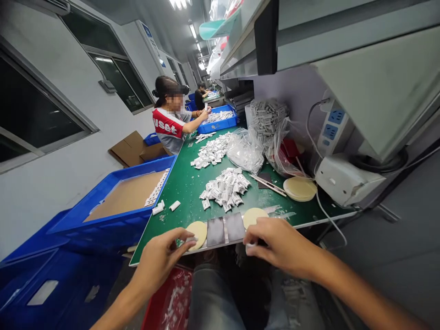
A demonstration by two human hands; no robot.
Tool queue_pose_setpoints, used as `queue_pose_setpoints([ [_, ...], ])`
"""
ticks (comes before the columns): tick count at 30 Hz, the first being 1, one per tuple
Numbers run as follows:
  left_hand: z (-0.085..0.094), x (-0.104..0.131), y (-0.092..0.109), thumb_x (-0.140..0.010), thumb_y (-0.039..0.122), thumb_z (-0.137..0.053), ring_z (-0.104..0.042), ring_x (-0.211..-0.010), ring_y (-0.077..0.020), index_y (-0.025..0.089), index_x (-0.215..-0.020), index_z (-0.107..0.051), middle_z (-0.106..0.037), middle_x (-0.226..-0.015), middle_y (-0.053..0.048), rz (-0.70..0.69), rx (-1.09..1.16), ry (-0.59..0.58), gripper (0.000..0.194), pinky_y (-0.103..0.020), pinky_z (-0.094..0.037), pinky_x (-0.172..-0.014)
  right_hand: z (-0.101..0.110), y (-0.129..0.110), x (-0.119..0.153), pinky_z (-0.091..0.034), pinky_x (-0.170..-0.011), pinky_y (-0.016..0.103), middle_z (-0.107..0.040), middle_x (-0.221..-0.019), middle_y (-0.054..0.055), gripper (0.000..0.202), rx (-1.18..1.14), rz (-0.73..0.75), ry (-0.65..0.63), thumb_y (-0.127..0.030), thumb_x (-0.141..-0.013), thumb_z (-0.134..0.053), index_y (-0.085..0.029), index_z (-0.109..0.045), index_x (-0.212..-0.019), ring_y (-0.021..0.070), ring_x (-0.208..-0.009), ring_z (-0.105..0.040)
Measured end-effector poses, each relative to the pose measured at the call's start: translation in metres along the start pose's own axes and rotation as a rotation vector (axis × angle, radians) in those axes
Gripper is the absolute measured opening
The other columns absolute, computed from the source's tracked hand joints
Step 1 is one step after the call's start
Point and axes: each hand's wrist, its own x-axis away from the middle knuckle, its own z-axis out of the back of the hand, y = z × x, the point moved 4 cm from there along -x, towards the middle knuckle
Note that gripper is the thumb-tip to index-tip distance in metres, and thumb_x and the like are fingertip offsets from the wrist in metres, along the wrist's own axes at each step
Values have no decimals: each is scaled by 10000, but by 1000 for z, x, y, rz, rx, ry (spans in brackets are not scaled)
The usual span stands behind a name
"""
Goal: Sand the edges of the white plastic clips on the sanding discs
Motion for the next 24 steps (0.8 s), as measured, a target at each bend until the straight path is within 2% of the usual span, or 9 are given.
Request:
queue_pose_setpoints([
  [2, 7, -2, -4, -909, 404, -601, -623, -713, -193, 283, -912, -743, -762, -925, -28, 48, 52, 30, 187, -274, -367, -647, 3, -2, 3, -395, -695, 297, -682, -831, 49, 108, -28, -34, 31, -259, -882, -612, -258, -721, -879, 203, -791, -596],
  [3, 9, -6, -4, -885, 411, -627, -617, -703, -193, 267, -879, -749, -760, -895, -36, 66, 97, 1, 189, -274, -362, -639, 4, -2, 2, -399, -689, 301, -679, -818, 55, 106, -25, -50, 47, -249, -873, -615, -243, -720, -860, 205, -781, -595],
  [4, 9, -11, -3, -849, 422, -665, -611, -684, -190, 249, -849, -752, -757, -854, -40, 77, 184, -83, 194, -270, -357, -622, 4, -3, 0, -406, -678, 297, -679, -805, 53, 97, -40, -61, 38, -240, -859, -626, -235, -721, -843, 201, -763, -597],
  [7, -3, -26, 9, -758, 494, -726, -580, -592, -156, 199, -898, -763, -745, -760, -37, 89, 546, -448, 328, -247, -342, -547, -3, -4, -10, -438, -624, 244, -699, -773, -8, 50, -290, -83, -151, -278, -793, -715, -255, -742, -827, 157, -704, -623],
  [9, -15, -37, 22, -740, 522, -724, -567, -559, -143, 166, -961, -768, -738, -729, -40, 78, 629, -528, 421, -239, -339, -519, -6, -2, -22, -457, -607, 249, -717, -759, 14, 158, -418, -148, -153, -340, -826, -670, -207, -743, -871, 165, -683, -642],
  [12, -34, -54, 40, -638, 475, -812, -577, -570, -155, 168, -820, -788, -714, -660, -31, 51, 542, -476, 358, -240, -332, -520, -13, -2, -45, -448, -585, 260, -730, -740, 30, 208, -374, -160, -117, -358, -799, -681, -179, -744, -885, 176, -656, -642],
  [15, -38, -68, 48, -626, 425, -839, -628, -692, -189, 224, -799, -791, -735, -734, -23, 23, 463, -363, 269, -244, -345, -568, -24, -1, -66, -447, -673, 275, -746, -817, 29, 132, -255, -164, -36, -316, -772, -696, -210, -739, -838, 192, -757, -655],
  [20, -15, -78, 34, -706, 348, -802, -658, -807, -231, 255, -823, -771, -756, -827, -30, 47, 336, -176, 152, -273, -378, -664, -25, 3, -76, -438, -719, 312, -735, -854, 52, 156, -86, -203, 97, -347, -826, -649, -222, -716, -891, 229, -823, -657],
  [24, 0, -58, 11, -849, 380, -677, -658, -863, -225, 278, -944, -745, -762, -954, -23, 72, 291, -5, 155, -280, -385, -715, -6, 11, -52, -433, -784, 346, -722, -932, 58, 182, 23, -192, 187, -380, -892, -577, -251, -685, -961, 247, -893, -646],
])
